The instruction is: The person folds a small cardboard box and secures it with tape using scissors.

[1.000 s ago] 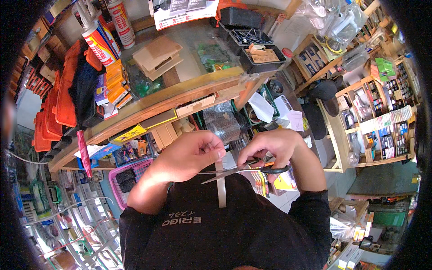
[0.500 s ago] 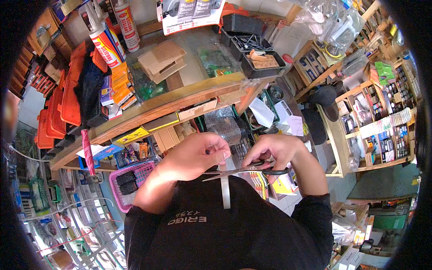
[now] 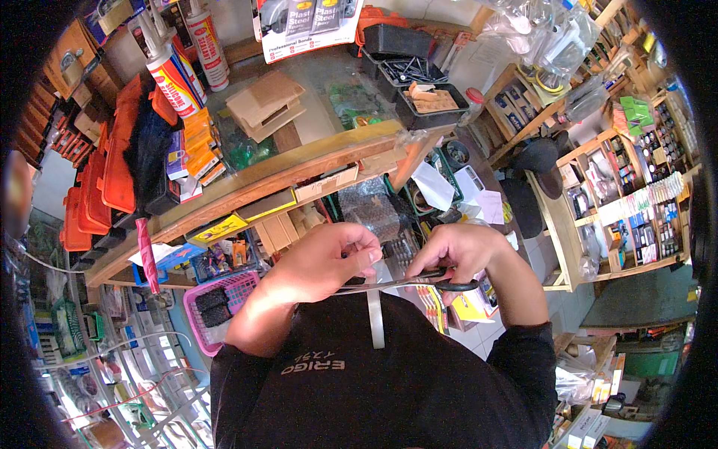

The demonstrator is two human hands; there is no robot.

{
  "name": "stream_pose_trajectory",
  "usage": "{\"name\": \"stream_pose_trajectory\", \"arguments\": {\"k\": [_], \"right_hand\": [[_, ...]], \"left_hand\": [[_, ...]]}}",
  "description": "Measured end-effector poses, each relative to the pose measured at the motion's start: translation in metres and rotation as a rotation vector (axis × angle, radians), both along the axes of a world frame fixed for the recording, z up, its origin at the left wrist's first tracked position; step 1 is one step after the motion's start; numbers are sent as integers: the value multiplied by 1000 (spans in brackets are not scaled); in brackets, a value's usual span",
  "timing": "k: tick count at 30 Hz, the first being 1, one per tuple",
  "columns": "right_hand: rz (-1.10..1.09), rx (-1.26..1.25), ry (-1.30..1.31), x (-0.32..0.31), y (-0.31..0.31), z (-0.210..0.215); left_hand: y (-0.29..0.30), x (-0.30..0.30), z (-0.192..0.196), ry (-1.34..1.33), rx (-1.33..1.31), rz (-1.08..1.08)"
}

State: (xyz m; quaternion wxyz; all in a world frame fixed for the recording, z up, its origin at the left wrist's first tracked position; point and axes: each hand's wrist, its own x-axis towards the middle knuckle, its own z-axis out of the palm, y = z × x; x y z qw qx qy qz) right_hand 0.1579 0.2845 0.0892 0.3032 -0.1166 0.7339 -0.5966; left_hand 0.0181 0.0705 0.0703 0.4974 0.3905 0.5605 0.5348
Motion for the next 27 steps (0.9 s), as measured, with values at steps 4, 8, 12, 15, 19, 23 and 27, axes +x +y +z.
{"name": "stream_pose_trajectory", "arguments": {"k": [4,8,12,15,19,23,27], "right_hand": [[-39,-45,-14,4,-2,-2],[27,33,47,1,-3,-1],[31,85,28,0,-4,6],[26,107,2,1,-4,8],[40,127,33,3,-3,13],[28,131,56,7,-5,11],[63,253,65,8,-7,21]], "left_hand": [[0,0,1,5,-12,-10],[1,-1,1,-36,-31,3],[1,-3,-3,7,-27,-36],[2,-5,-4,-26,-36,-40],[5,-5,-11,-75,-68,-17],[6,-5,-12,-54,-87,13],[6,-3,-16,-47,-73,42]]}}
